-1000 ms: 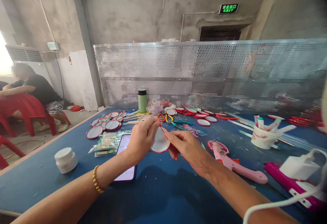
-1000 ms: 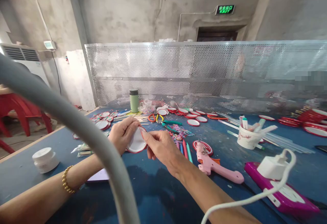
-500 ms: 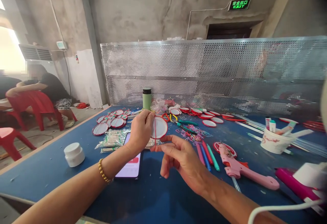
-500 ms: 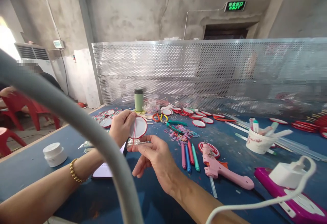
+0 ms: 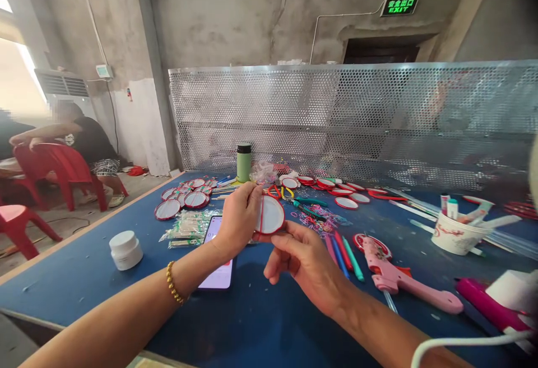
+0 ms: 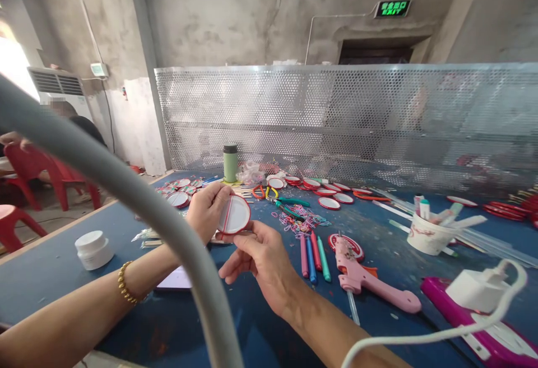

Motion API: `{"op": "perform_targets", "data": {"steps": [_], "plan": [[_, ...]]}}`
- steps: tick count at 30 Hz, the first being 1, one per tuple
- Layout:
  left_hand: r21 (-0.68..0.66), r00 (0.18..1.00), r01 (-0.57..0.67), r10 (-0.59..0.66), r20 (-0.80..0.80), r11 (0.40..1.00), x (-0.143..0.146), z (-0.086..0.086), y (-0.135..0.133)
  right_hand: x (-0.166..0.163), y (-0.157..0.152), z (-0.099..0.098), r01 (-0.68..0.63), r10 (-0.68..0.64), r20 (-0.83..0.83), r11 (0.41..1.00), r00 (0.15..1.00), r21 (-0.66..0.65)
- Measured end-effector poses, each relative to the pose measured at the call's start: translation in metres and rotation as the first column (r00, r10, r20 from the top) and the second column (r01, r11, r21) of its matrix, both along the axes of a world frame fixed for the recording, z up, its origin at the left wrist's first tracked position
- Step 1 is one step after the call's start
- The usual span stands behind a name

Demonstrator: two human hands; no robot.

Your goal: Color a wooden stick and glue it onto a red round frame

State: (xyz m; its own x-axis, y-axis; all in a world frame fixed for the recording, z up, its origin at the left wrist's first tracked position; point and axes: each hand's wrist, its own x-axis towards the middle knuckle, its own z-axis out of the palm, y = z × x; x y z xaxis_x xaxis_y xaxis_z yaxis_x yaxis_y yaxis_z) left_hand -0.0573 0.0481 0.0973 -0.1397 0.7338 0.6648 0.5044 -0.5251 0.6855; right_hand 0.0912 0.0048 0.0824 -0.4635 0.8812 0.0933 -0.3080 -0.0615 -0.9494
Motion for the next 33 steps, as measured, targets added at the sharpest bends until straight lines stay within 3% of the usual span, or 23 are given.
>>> {"op": "perform_targets", "data": {"steps": [10,18,21,24,33], "plan": [[-0.009,0.999,0.043,-0.043,0.014,0.999,0.002,-0.001,-0.003,0.004,0.007,0.001,-0.022,0.020,-0.058,0.999,0.998,-0.049],[0.039,0.993,0.118,-0.118,-0.005,0.992,0.006,0.000,-0.012,0.007,0.012,0.002,0.133,-0.133,-0.069,0.991,0.989,-0.003],[0.033,0.990,0.134,-0.132,-0.038,0.991,0.006,-0.001,-0.013,0.011,0.014,0.008,0.271,-0.271,-0.024,0.954,0.962,0.126],[-0.002,0.982,0.165,-0.165,-0.092,0.986,0.008,-0.003,-0.014,0.017,0.017,0.014,0.382,-0.407,0.024,0.874,0.913,0.300],[-0.008,0.973,0.161,-0.160,-0.164,0.987,0.010,-0.006,-0.019,0.026,0.024,0.020,0.212,-0.312,0.139,0.852,0.940,0.478]]}}
